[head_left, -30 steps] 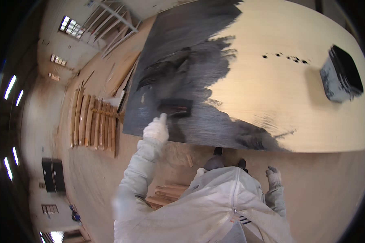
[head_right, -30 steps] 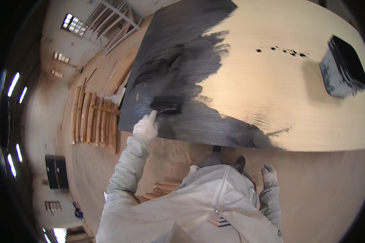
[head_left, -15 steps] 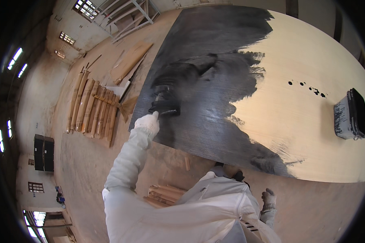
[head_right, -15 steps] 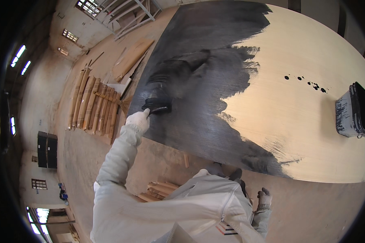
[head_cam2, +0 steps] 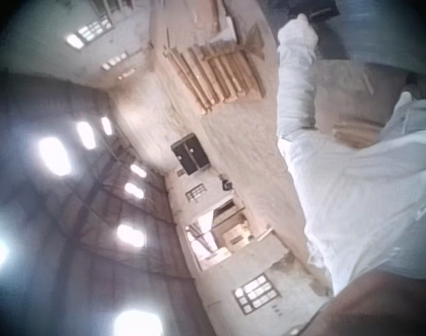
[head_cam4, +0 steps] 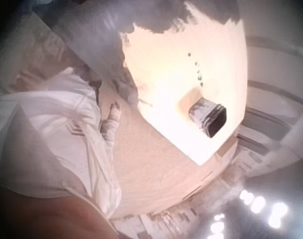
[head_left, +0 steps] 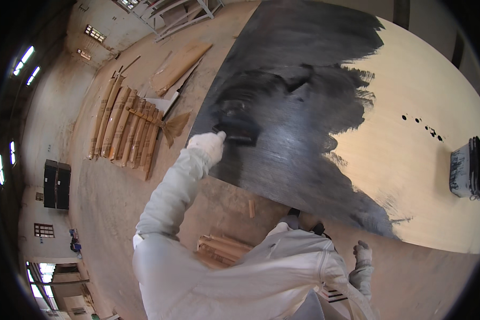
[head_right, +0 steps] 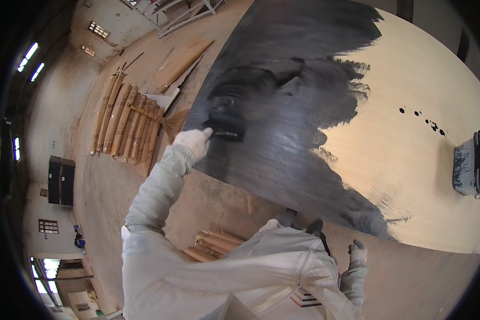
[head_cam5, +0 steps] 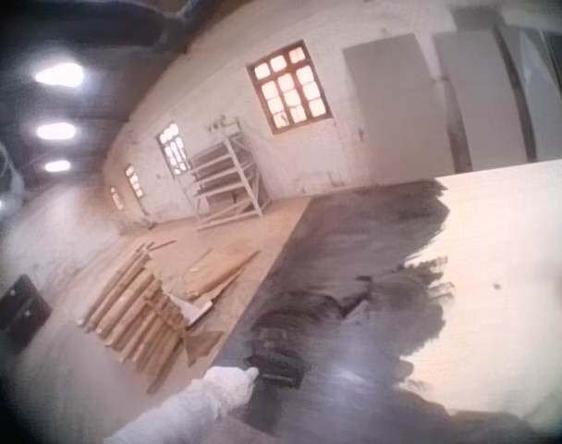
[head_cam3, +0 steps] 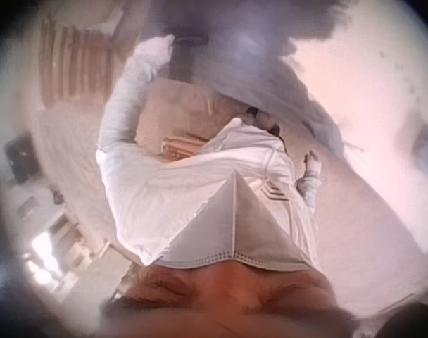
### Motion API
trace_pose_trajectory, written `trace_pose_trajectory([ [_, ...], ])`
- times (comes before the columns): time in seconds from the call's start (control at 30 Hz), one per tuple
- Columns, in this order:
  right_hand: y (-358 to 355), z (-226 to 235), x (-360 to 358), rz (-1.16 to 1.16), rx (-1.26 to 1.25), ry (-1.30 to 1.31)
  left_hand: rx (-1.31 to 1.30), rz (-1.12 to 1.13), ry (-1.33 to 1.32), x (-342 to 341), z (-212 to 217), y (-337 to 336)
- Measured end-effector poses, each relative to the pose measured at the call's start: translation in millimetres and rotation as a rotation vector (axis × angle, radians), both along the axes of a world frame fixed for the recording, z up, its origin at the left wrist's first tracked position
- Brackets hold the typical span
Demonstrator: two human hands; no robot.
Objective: The person applies black paint to a large flat wooden board using a brush. They repeatedly dip the brush into a paint container and spread the paint across the surface in broad strokes, gradually covering more of the board.
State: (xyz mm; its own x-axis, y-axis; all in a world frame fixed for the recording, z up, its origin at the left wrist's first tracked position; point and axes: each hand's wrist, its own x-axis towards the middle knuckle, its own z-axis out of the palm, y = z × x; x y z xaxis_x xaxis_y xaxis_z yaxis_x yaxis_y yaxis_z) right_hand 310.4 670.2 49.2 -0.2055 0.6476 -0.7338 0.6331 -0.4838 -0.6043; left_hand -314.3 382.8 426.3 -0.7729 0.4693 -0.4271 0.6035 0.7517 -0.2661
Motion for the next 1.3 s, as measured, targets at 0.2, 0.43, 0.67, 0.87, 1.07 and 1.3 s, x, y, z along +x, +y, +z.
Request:
trace_pose_trajectory([
  [0.2, -11.9, 7.7, -20.4, 0.112, -0.07, -0.02, 0.19, 0.062, 0.121, -29.3, -31.0, -19.9],
  [0.43, -27.2, 14.2, -27.0, 0.152, -0.055, -0.093, 0.262, 0.18, 0.063, 15.5, -38.9, -1.5],
  [0.67, -12.7, 12.7, -24.1, 0.086, -0.065, -0.065, 0.204, 0.041, 0.051, -66.4, -37.1, 12.4],
  [0.87, -24.3, 21.0, -15.5, -0.027, -0.038, -0.078, 0.165, -0.027, 0.011, -69.0, -20.2, 1.5],
  [1.07, -50.3, 12.4, -17.0, -0.018, -0.102, -0.11, 0.173, -0.036, 0.041, -109.3, -35.0, 69.0],
  [1.3, -61.7, -2.4, 16.5, -0.211, -0.045, -0.098, 0.025, -0.076, -0.014, -134.4, -5.0, 60.3],
])
